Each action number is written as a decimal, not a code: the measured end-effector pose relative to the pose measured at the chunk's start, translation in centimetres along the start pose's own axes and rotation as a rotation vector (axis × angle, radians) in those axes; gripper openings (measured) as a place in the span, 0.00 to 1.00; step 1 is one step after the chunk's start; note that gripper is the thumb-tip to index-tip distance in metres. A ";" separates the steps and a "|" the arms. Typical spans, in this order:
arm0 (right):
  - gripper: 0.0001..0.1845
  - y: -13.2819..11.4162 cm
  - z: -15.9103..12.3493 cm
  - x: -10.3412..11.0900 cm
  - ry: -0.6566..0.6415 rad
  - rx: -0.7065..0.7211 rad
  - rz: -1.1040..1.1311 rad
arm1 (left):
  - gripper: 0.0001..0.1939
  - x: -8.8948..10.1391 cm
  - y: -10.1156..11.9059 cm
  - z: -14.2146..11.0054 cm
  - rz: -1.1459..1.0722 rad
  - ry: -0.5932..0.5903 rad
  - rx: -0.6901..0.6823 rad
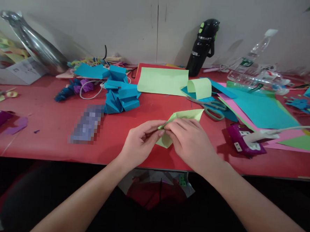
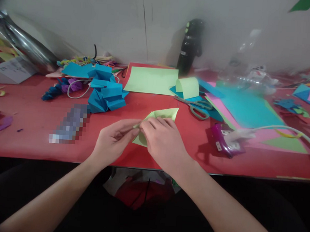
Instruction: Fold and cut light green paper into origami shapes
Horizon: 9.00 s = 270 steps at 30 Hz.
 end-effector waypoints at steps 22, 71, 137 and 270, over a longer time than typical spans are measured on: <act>0.10 -0.3 -0.1 0.3 -0.009 0.034 0.185 | 0.12 0.1 0.8 0.2 0.008 -0.025 -0.005; 0.08 0.1 0.0 1.2 0.065 -0.029 0.170 | 0.18 -0.1 0.5 -0.1 -0.066 -0.049 0.042; 0.29 5.9 0.2 0.1 -0.148 -0.351 0.812 | 0.12 4.0 2.0 1.2 0.421 0.041 -0.175; 0.47 7.2 -2.4 -5.3 -0.681 -0.385 0.291 | 0.06 2.8 -5.3 1.9 0.309 -0.129 0.263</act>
Point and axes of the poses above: each hand's wrist, its own z-axis towards the middle knuckle, its own x-axis out of the back of the hand, y = z × x, the point moved 8 cm from there along z, towards the middle knuckle, and after that the axes turned 12 degrees about -x, right-handed, at the moved point
